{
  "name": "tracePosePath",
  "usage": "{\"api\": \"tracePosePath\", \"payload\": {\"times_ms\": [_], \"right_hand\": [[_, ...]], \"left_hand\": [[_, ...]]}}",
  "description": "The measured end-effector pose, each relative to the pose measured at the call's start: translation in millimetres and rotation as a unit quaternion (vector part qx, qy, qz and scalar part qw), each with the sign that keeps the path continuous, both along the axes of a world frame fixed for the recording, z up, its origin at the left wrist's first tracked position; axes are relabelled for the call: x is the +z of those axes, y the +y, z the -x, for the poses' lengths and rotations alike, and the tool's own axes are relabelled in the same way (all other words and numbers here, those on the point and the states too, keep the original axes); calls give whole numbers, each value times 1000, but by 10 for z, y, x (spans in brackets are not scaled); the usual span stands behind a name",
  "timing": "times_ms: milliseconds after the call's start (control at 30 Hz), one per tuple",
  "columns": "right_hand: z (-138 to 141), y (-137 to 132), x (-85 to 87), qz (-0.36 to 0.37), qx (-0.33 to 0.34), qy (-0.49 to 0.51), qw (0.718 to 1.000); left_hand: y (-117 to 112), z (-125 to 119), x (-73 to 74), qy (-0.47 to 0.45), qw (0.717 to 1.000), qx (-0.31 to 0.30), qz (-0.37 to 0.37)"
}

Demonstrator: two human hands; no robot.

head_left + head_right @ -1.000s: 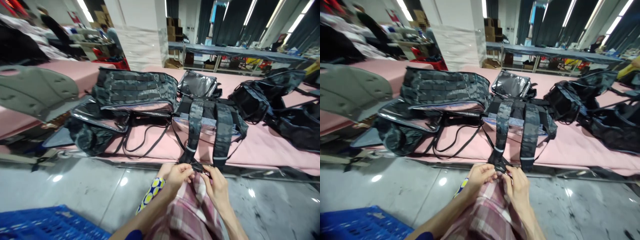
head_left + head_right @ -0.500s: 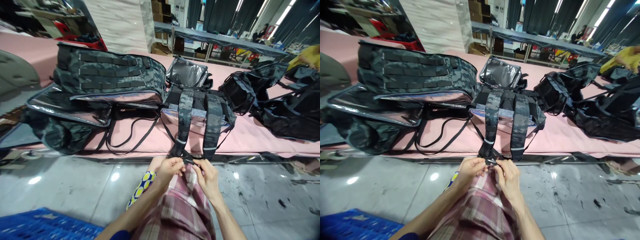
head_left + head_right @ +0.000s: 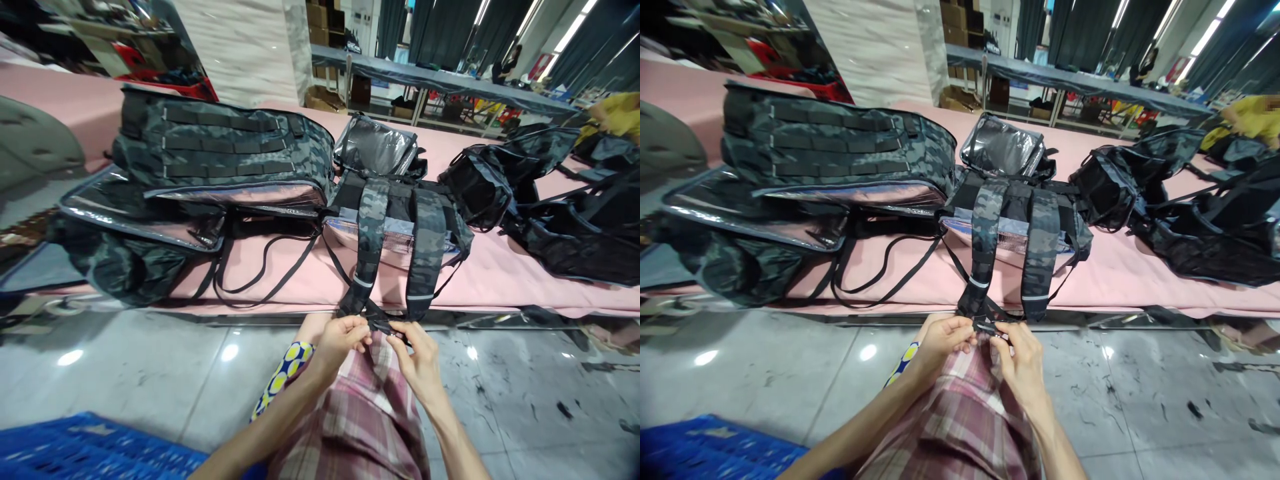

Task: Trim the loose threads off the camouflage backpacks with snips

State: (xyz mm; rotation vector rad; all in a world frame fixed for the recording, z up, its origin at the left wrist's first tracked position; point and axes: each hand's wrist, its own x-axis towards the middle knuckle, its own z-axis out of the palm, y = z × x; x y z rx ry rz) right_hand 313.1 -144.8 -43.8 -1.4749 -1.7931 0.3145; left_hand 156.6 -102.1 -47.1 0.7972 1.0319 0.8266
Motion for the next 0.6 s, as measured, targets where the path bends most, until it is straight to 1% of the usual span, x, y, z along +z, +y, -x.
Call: {"api": "tracePosePath", "payload": {"times_ms": [100,200,233,367,433,500,533,600], "right_hand": [[-16,7,7,-2,12,-26,1000],[-34,18,1,15,-8,-1,1000],[-34,23,-5,24,0,10,1000],[20,58,-33,36,83,18,996],[63,99,-37,45,93,50,993],[99,154,-28,88,77,118,986],[111,184,-20,125,64,158,977],[118,238,-1,204,42,227,951]], "left_hand": [[-3,15,4,21,1000,-14,-18],[-11,39,16,29,999,-21,-18],[-14,46,21,27,999,-22,-15],[-15,48,16,26,999,-29,-24],[-9,37,-10,42,998,-26,-42],[-1,24,-44,61,995,-5,-73],[4,17,-60,64,994,3,-90],[16,2,-75,52,993,-10,-109]]}}
